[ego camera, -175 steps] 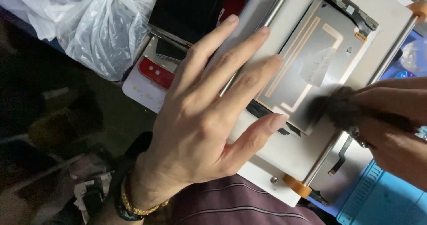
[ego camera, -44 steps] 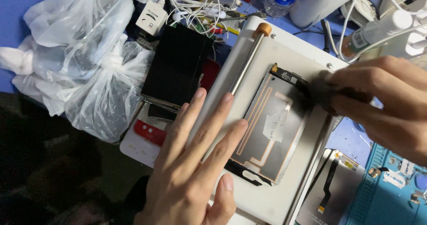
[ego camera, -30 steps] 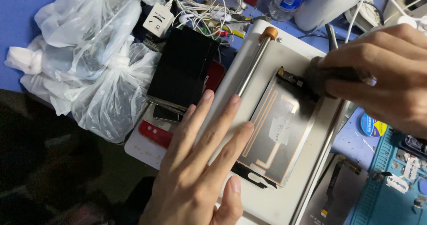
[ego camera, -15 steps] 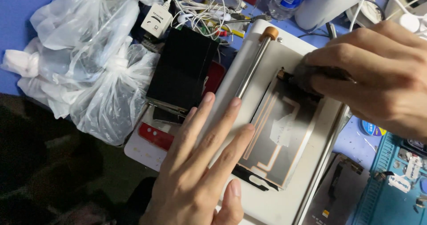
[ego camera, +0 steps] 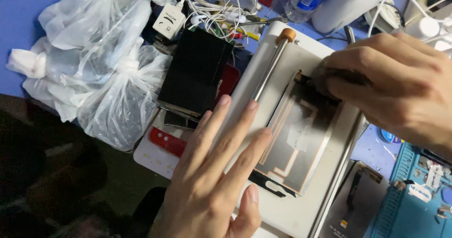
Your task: Cleaning and preparing a smartphone screen assembly on a repair bench.
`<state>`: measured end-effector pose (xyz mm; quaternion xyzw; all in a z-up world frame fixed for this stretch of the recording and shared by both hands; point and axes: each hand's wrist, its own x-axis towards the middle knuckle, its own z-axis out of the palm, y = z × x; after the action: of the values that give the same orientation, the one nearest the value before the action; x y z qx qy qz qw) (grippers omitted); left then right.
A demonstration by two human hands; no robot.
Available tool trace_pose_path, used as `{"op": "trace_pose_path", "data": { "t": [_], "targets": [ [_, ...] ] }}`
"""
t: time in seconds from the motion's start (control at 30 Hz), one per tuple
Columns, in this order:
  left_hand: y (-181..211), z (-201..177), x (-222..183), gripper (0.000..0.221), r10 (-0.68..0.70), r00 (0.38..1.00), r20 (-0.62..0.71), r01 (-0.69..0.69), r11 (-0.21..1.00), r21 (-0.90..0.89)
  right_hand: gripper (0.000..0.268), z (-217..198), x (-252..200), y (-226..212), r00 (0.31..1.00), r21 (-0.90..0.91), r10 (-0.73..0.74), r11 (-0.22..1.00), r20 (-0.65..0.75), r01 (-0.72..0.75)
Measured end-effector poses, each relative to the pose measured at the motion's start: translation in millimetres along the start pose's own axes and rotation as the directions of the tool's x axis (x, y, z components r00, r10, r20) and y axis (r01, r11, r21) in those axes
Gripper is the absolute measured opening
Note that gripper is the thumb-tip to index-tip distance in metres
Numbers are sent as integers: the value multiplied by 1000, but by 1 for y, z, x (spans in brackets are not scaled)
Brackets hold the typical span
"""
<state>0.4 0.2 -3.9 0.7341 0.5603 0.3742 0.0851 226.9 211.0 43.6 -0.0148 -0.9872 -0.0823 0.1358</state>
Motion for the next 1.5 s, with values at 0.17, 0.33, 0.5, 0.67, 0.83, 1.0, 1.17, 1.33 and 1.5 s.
{"op": "trace_pose_path", "data": {
  "t": [0.17,0.33,0.5,0.67,0.83,1.0,1.17,1.33,1.5],
  "targets": [
    [1,0,-1,53,-19,999,-32,19,1000,11,21,20,-31,12,971,101,232,966,50,-236],
    [0,2,-2,52,-20,998,-52,21,1000,18,24,32,-21,16,566,715,811,307,148,-628],
    [1,0,-2,51,-31,998,-50,31,1000,-1,14,15,11,13,999,8,40,999,-17,-40],
    [0,1,-1,53,-18,999,-47,18,1000,1,14,14,17,11,999,-70,38,997,33,-36],
    [-1,3,-3,51,-17,998,-65,17,1000,-2,18,15,23,10,1000,-43,-25,999,-18,24],
    [-1,-1,-2,51,-13,999,-34,13,1000,-4,17,16,21,13,999,-92,-38,995,18,39],
    [1,-2,-3,52,-13,999,-43,13,1000,0,9,7,24,12,994,-99,-68,992,80,76],
    [1,0,-2,52,-26,998,-53,26,1000,-2,13,8,25,5,999,-165,-35,986,-11,33],
    [3,-5,-3,52,-44,999,-23,43,997,-61,15,8,18,19,997,23,65,998,31,-66]
  ]
}}
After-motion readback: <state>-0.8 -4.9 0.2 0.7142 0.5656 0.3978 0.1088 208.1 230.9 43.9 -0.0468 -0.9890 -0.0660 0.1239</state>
